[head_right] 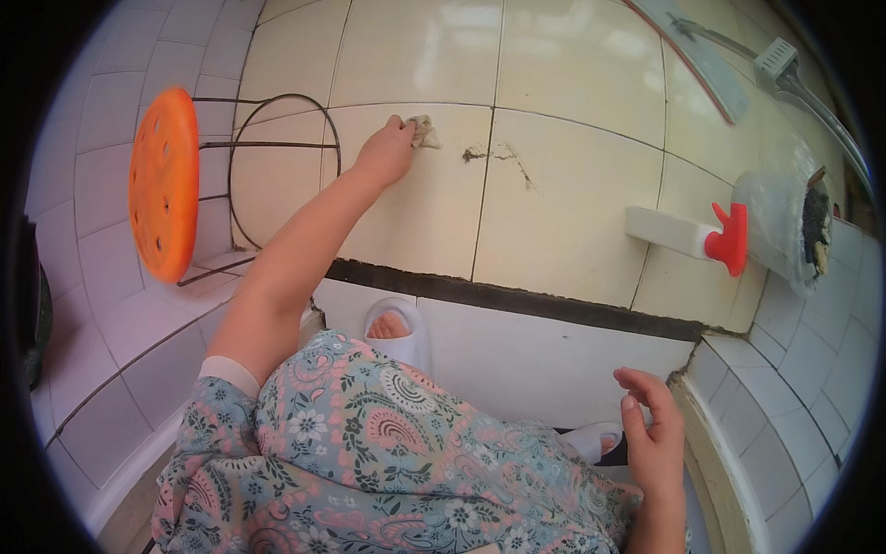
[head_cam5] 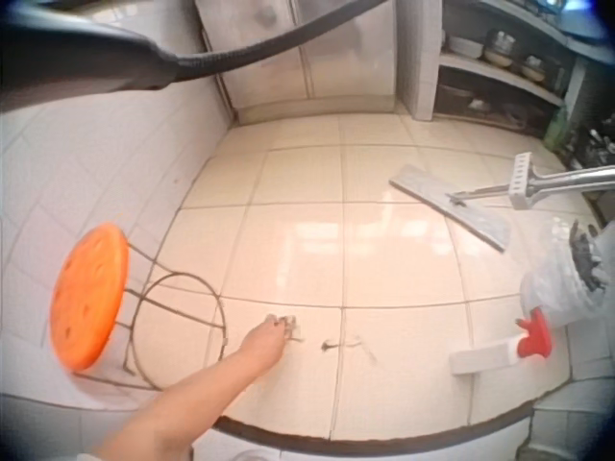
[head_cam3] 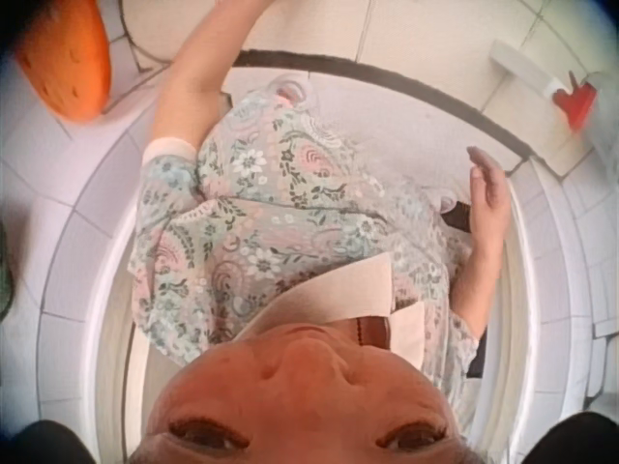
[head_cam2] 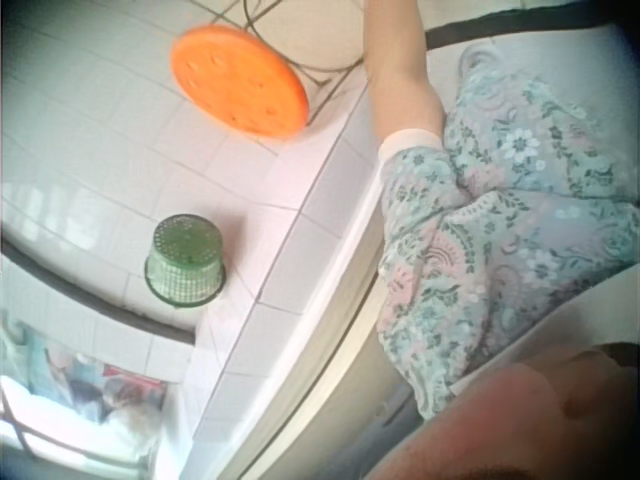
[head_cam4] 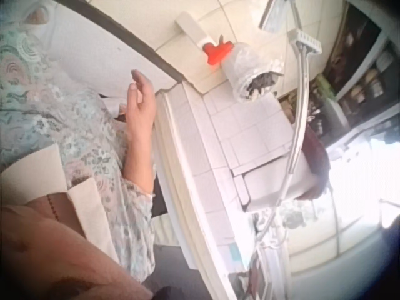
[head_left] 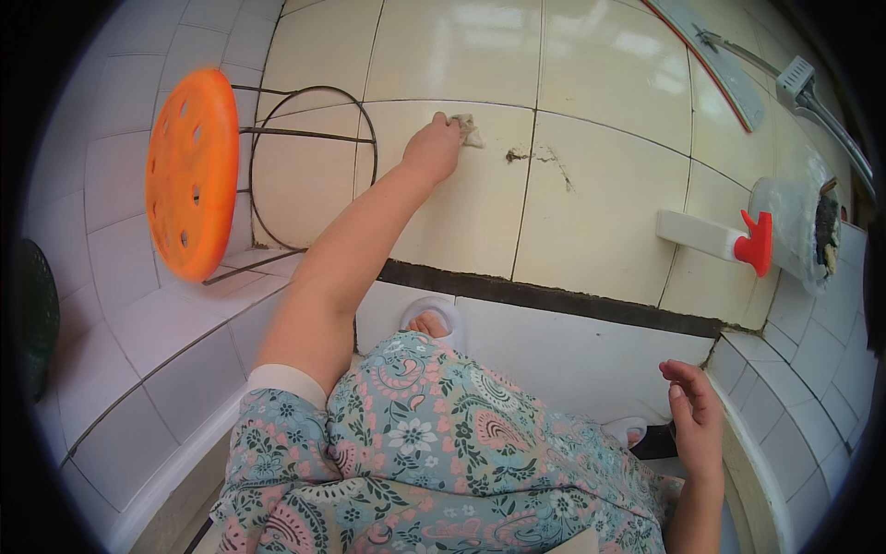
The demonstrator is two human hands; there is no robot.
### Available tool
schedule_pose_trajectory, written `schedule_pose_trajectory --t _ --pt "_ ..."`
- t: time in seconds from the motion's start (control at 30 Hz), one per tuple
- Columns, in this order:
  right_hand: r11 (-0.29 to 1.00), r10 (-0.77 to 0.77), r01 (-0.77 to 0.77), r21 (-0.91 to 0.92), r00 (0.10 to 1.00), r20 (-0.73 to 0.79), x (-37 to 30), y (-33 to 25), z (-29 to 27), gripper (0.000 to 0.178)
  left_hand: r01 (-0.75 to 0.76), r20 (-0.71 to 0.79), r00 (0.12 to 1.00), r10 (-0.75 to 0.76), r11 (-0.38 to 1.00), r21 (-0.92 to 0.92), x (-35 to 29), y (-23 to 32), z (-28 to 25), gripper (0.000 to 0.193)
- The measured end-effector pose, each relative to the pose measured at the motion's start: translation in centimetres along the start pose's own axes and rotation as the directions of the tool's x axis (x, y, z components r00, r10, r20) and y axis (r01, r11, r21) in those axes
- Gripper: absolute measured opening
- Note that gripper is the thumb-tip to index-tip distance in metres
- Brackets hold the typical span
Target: The person sits on the tiled floor and scrubs the grout lines and baseboard area with a cloth. They use a spray bottle to apply cleaner to the floor and wipe the area repeatedly. The person also moves an orange stool to access the area underneath it.
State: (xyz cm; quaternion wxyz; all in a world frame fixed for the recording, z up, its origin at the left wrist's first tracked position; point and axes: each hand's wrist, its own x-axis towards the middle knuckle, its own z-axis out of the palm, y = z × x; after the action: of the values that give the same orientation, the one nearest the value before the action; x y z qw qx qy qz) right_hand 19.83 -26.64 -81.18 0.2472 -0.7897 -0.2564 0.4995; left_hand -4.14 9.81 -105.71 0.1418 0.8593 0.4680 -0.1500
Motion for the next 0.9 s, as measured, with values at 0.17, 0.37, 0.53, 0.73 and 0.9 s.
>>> schedule_pose_trajectory --t 0.17,0.37,0.53,0.73,0.9 --pt "0.986 0.032 -0.031 0.162 0.999 -0.002 -1.2 0.0 -1.7 0.027 -0.005 0.123 0.992 0.022 0.991 -0.135 0.6 0.6 -0.8 0.03" --pt "0.997 -0.047 0.047 0.067 0.999 -0.009 0.2 0.4 -1.9 0.028 -0.42 -0.019 0.897 0.442 0.864 0.279 0.7 0.6 -0.9 0.021" --pt "0.954 -0.154 0.168 -0.248 0.985 0.076 -0.3 2.6 -1.6 0.025 -0.239 0.101 0.967 0.236 0.971 0.023 2.4 3.5 -0.7 0.014" --pt "0.995 -0.09 0.094 -0.016 0.981 0.174 -0.4 3.7 -0.3 0.017 0.036 0.12 0.992 0.03 0.858 -0.512 1.3 7.0 0.1 0.035" --pt "0.963 -0.223 0.251 -0.097 0.946 0.237 5.6 4.5 0.9 0.016 -0.068 0.045 0.995 0.092 0.92 -0.385 1.1 8.0 0.7 0.042"
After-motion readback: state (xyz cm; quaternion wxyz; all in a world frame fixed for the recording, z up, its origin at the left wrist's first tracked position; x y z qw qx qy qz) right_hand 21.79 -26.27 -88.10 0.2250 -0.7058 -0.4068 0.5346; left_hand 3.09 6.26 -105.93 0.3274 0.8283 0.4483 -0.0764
